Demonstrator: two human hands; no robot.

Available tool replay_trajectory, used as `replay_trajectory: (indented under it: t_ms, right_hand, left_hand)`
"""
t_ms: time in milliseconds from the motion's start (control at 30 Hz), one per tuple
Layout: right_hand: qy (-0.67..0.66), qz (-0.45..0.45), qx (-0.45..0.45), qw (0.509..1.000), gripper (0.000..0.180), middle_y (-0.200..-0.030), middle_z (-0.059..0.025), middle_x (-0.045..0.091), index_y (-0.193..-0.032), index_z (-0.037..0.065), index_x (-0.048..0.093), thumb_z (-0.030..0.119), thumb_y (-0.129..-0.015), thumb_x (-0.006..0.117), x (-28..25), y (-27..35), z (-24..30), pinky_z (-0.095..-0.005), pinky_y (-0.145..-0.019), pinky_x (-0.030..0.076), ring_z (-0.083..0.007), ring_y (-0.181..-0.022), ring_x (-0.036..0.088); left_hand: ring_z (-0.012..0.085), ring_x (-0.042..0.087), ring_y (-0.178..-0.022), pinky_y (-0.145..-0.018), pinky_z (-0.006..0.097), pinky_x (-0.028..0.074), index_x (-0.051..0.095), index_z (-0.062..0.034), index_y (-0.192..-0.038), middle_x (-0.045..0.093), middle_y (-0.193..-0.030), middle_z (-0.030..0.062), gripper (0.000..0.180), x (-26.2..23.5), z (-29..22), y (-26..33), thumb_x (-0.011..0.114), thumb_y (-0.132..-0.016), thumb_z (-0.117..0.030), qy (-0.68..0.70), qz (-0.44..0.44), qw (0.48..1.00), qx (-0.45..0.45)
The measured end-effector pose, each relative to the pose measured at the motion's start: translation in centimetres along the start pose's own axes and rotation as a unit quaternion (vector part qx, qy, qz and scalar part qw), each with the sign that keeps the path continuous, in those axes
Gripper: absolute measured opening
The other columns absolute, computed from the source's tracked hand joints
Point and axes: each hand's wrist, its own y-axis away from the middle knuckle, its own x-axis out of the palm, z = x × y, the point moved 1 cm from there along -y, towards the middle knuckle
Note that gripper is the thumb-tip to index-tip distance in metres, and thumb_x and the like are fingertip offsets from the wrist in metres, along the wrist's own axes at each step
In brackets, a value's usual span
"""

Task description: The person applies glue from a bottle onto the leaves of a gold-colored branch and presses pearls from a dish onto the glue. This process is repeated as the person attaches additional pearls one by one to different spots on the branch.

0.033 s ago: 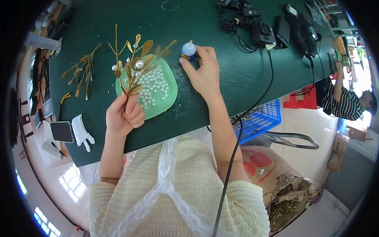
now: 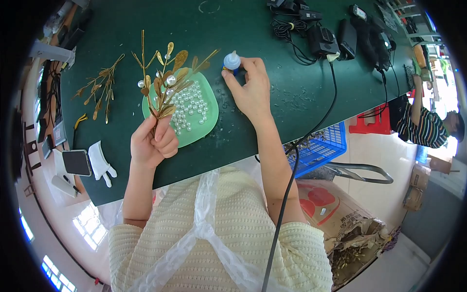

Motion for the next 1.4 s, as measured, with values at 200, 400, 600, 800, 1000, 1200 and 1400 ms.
replay_trajectory:
  t_ms: [200, 400, 600, 800, 1000, 1200, 1400]
  right_hand:
    - [-0.250, -0.088, -0.037, 0.964, 0.015, -0.074, -0.0034, 0.053, -0.085, 0.000, 0.055, 0.005, -0.072, 0.063, 0.0, 0.7, -0.4, -0.0198, -0.058, 0.037, -0.0077, -0.063, 0.045]
    - [-0.319, -0.049, -0.159, 0.933, 0.023, -0.080, -0.0069, 0.054, -0.086, -0.002, 0.056, -0.004, -0.063, 0.059, -2.8, 3.8, 4.5, -0.0221, -0.057, 0.040, -0.0096, -0.066, 0.050]
    - [-0.269, 0.074, -0.273, 0.921, 0.048, -0.072, -0.0077, 0.056, -0.099, 0.001, 0.061, -0.002, -0.052, 0.063, -2.6, 4.0, 6.9, -0.0238, -0.054, 0.043, -0.0159, -0.061, 0.055]
    - [-0.231, 0.056, -0.286, 0.928, 0.043, -0.067, -0.0078, 0.057, -0.097, -0.003, 0.060, 0.004, -0.055, 0.064, -2.3, 3.6, 7.2, -0.0235, -0.053, 0.041, -0.0143, -0.060, 0.052]
    - [-0.212, 0.065, -0.306, 0.926, 0.041, -0.069, -0.0088, 0.057, -0.097, -0.003, 0.060, 0.004, -0.057, 0.064, -2.3, 3.5, 7.5, -0.0233, -0.053, 0.041, -0.0145, -0.060, 0.053]
    - [-0.205, 0.059, -0.298, 0.930, 0.037, -0.070, -0.0094, 0.057, -0.094, -0.003, 0.061, 0.006, -0.058, 0.065, -2.4, 3.4, 7.6, -0.0233, -0.053, 0.041, -0.0145, -0.060, 0.053]
    - [-0.233, 0.027, -0.288, 0.928, 0.032, -0.072, -0.0100, 0.055, -0.091, -0.005, 0.061, 0.004, -0.060, 0.064, -2.4, 3.6, 7.3, -0.0236, -0.055, 0.039, -0.0160, -0.062, 0.051]
  left_hand:
    - [0.0067, 0.019, -0.040, -0.036, 0.023, 0.014, 0.036, -0.0081, -0.062, 0.023, -0.046, -0.0037, 0.042, -0.2, 0.1, 0.0, 0.027, -0.093, -0.035, 0.014, 0.022, 1.000, -0.004]
    - [0.0069, 0.019, -0.040, -0.036, 0.023, 0.014, 0.036, -0.0079, -0.062, 0.023, -0.046, -0.0037, 0.042, -0.4, 0.3, 0.0, 0.028, -0.093, -0.035, 0.018, 0.030, 0.999, -0.007]
    - [0.0070, 0.019, -0.040, -0.036, 0.023, 0.014, 0.035, -0.0078, -0.061, 0.023, -0.046, -0.0037, 0.042, -0.2, 0.3, -0.1, 0.030, -0.092, -0.036, 0.009, 0.015, 1.000, -0.008]
    - [0.0069, 0.019, -0.040, -0.036, 0.023, 0.014, 0.036, -0.0075, -0.061, 0.023, -0.046, -0.0037, 0.043, -0.2, 0.3, 0.0, 0.029, -0.092, -0.035, 0.000, 0.014, 1.000, -0.007]
    - [0.0068, 0.019, -0.039, -0.036, 0.023, 0.015, 0.036, -0.0072, -0.060, 0.023, -0.046, -0.0037, 0.042, 0.0, 0.3, 0.0, 0.029, -0.093, -0.034, -0.003, 0.004, 1.000, -0.006]
    - [0.0069, 0.020, -0.040, -0.036, 0.023, 0.015, 0.036, -0.0071, -0.060, 0.024, -0.046, -0.0036, 0.043, 0.1, 0.2, 0.0, 0.029, -0.092, -0.034, -0.017, -0.008, 1.000, -0.006]
    - [0.0069, 0.019, -0.040, -0.036, 0.023, 0.015, 0.036, -0.0078, -0.061, 0.023, -0.046, -0.0038, 0.042, -0.1, 0.3, 0.0, 0.029, -0.092, -0.035, -0.005, -0.004, 1.000, -0.009]
